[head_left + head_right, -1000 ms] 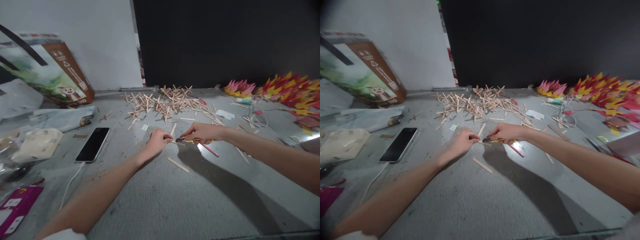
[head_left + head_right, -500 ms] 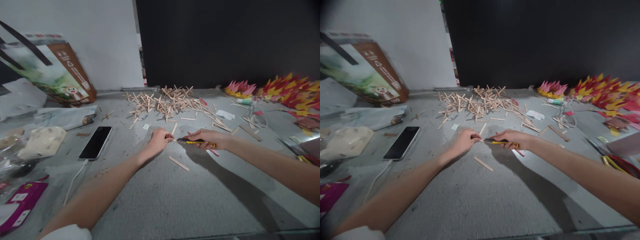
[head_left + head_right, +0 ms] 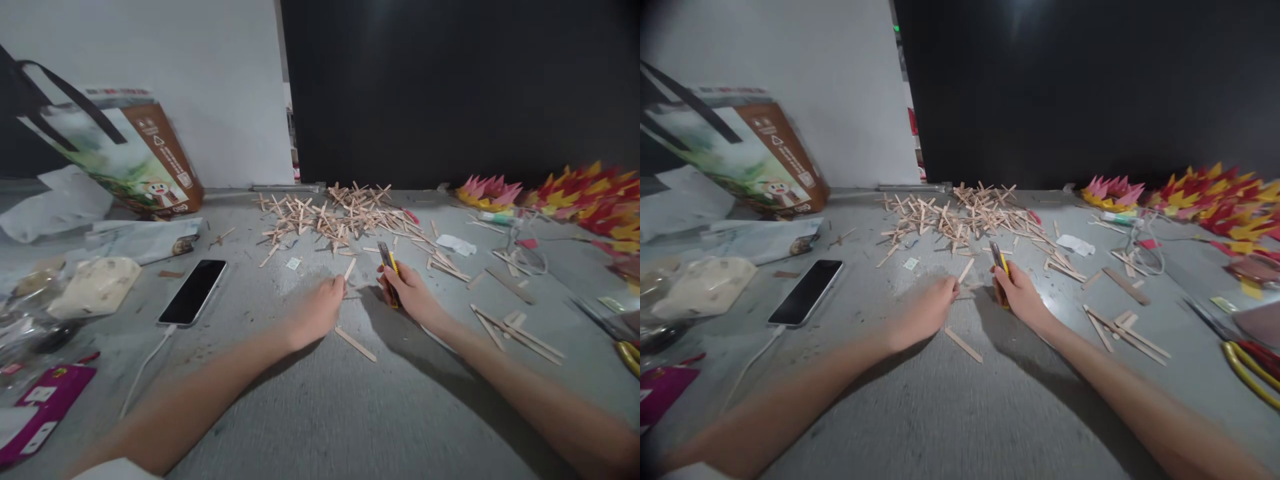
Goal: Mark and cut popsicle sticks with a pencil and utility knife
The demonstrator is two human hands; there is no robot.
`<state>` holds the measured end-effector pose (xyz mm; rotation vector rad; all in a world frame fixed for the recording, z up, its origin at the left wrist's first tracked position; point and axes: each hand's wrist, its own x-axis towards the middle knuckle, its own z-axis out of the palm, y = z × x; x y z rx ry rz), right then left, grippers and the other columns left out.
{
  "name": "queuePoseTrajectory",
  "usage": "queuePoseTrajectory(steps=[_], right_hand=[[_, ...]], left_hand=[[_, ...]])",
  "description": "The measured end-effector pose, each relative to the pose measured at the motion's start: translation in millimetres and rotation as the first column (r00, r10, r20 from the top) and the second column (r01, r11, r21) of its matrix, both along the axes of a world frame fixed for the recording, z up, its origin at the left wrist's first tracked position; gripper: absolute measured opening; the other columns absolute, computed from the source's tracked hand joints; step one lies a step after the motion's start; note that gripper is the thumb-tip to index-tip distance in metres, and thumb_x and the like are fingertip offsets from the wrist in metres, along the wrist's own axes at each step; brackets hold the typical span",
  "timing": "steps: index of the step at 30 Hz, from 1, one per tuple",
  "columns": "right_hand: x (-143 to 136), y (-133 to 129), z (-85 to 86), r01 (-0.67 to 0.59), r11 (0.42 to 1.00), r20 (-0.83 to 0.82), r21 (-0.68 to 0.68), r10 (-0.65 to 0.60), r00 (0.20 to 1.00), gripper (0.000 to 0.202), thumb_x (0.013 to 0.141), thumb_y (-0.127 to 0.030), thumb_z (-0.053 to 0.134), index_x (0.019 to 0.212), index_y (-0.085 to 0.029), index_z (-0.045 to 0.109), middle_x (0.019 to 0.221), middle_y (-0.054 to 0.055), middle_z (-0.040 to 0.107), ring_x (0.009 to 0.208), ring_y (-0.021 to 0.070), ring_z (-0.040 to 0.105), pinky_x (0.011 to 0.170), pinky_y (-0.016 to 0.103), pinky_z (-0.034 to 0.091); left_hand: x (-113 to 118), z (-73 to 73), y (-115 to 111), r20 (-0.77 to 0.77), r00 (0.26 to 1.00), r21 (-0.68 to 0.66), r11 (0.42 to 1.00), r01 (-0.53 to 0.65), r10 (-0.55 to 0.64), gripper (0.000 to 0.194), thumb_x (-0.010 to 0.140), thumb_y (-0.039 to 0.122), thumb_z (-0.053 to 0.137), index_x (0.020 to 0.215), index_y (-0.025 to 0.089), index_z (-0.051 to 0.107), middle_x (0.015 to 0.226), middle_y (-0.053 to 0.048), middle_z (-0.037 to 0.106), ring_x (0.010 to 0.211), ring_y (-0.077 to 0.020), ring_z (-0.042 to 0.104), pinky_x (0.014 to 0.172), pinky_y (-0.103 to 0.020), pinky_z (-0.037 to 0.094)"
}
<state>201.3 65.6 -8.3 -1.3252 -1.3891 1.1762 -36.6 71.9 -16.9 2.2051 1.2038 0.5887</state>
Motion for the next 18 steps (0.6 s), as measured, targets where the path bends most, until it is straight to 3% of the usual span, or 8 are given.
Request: queuePoseTrajectory(steps=[2,4,6,8,10,15,18], right_hand=[[-4.4,-10.7,3.2,0.010,0.999,-0.002,0.039,-0.010,1.000,0.041,0.101,-0.057,0.054,0.124,-0.024,0.050,0.065,-0.009,0.056,0.046,0.0117,0.052,0.045,0.022,0.042],[-8.6,-23.2,8.4,-0.041,0.999,-0.068,0.023,0.043,0.997,0.051,0.102,-0.054,0.052,0.145,-0.030,0.038,0.067,-0.009,0.057,0.041,0.0125,0.053,0.038,0.022,0.042],[-12.2,-33.8,11.5,-0.081,0.997,-0.096,0.009,0.081,0.992,0.056,0.102,-0.053,0.053,0.153,-0.035,0.036,0.075,-0.006,0.060,0.044,0.0144,0.060,0.034,0.022,0.044],[-15.5,-40.3,10.3,-0.122,0.992,-0.073,-0.010,0.121,0.990,0.059,0.101,-0.052,0.056,0.155,-0.037,0.040,0.083,-0.002,0.062,0.051,0.0171,0.067,0.033,0.024,0.048],[-18.7,-43.5,5.5,-0.156,0.987,-0.015,-0.040,0.156,0.988,0.060,0.101,-0.052,0.057,0.157,-0.037,0.043,0.084,0.001,0.064,0.054,0.0190,0.070,0.032,0.025,0.050],[-25.1,-47.4,-3.1,-0.178,0.979,0.082,-0.100,0.186,0.979,0.060,0.102,-0.052,0.054,0.159,-0.036,0.047,0.061,-0.002,0.063,0.039,0.0164,0.059,0.031,0.025,0.047],[-26.9,-49.5,-1.0,-0.188,0.978,0.084,-0.093,0.196,0.977,0.059,0.103,-0.051,0.055,0.159,-0.034,0.049,0.057,-0.003,0.062,0.035,0.0136,0.055,0.031,0.024,0.046]], left_hand=[[5.9,-1.6,-0.8,0.226,0.972,-0.193,0.981,-0.025,0.069,0.014,0.107,0.029,0.040,0.110,0.021,0.051,0.081,-0.003,0.067,0.067,-0.0172,0.061,0.069,-0.031,0.047],[11.7,-1.9,-0.6,0.501,0.847,-0.339,0.941,0.002,0.179,0.022,0.108,0.040,0.040,0.118,0.021,0.045,0.082,-0.003,0.071,0.067,-0.0162,0.063,0.069,-0.030,0.050],[15.5,-1.3,-1.0,0.649,0.730,-0.373,0.926,0.060,0.214,0.032,0.105,0.048,0.049,0.121,0.020,0.045,0.089,-0.006,0.075,0.071,-0.0162,0.066,0.073,-0.031,0.053],[16.9,-0.9,-2.7,0.690,0.689,-0.385,0.919,0.088,0.223,0.041,0.102,0.054,0.055,0.124,0.020,0.046,0.094,-0.008,0.077,0.074,-0.0168,0.068,0.077,-0.033,0.054],[16.6,-1.5,-5.0,0.678,0.692,-0.412,0.908,0.079,0.248,0.044,0.100,0.057,0.058,0.123,0.021,0.046,0.096,-0.008,0.078,0.076,-0.0177,0.071,0.078,-0.034,0.056],[15.1,-6.1,-8.3,0.644,0.706,-0.439,0.898,0.024,0.296,0.046,0.098,0.056,0.061,0.122,0.022,0.041,0.090,-0.005,0.077,0.078,-0.0192,0.075,0.078,-0.033,0.056],[15.2,-8.1,-8.4,0.648,0.708,-0.425,0.905,0.029,0.281,0.045,0.098,0.054,0.061,0.122,0.022,0.041,0.087,-0.004,0.077,0.078,-0.0196,0.076,0.078,-0.032,0.057]])
